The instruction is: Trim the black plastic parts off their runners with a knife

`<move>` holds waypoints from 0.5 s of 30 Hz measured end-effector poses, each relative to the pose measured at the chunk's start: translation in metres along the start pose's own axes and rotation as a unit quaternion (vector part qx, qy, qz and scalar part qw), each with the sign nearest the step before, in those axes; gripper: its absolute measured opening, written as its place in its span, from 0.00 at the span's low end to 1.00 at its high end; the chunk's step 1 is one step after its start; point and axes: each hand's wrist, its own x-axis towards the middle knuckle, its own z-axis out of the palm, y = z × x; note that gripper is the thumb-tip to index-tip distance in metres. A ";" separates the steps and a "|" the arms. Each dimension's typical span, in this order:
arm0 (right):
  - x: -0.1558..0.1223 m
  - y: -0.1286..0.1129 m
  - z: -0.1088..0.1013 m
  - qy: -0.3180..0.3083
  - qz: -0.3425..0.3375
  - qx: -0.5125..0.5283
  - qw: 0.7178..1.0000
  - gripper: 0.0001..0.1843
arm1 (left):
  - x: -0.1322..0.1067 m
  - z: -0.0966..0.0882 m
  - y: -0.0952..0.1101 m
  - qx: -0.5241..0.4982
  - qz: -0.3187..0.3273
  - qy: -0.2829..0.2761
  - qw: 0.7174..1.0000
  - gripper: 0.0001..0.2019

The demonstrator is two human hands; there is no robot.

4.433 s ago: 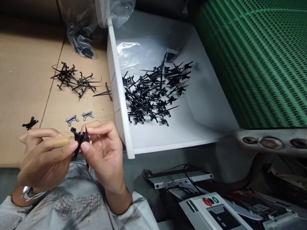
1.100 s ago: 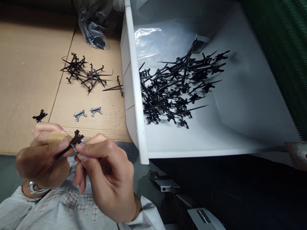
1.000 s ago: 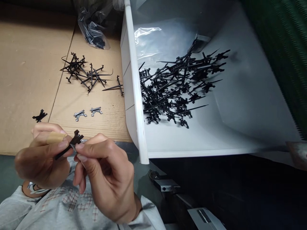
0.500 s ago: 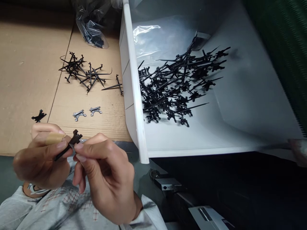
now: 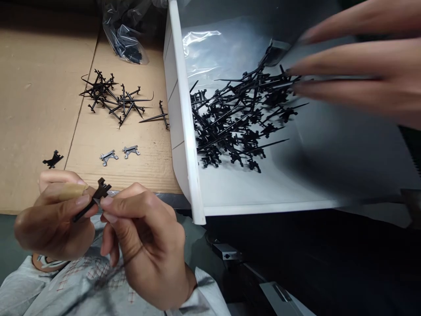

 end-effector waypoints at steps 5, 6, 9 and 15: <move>0.004 0.003 -0.001 -0.016 -0.003 0.010 1.000 0.15 | -0.001 0.005 -0.001 -0.017 -0.003 0.006 1.000 0.09; 0.004 0.002 -0.001 -0.019 0.000 0.014 1.000 0.15 | -0.001 0.007 -0.001 -0.024 -0.003 0.011 1.000 0.08; 0.005 -0.001 -0.002 -0.029 0.019 0.022 0.999 0.15 | 0.002 0.011 0.001 -0.056 -0.001 0.043 0.998 0.06; 0.002 -0.002 0.001 -0.022 0.027 0.058 0.998 0.13 | 0.008 0.011 0.007 -0.075 -0.034 0.028 0.996 0.07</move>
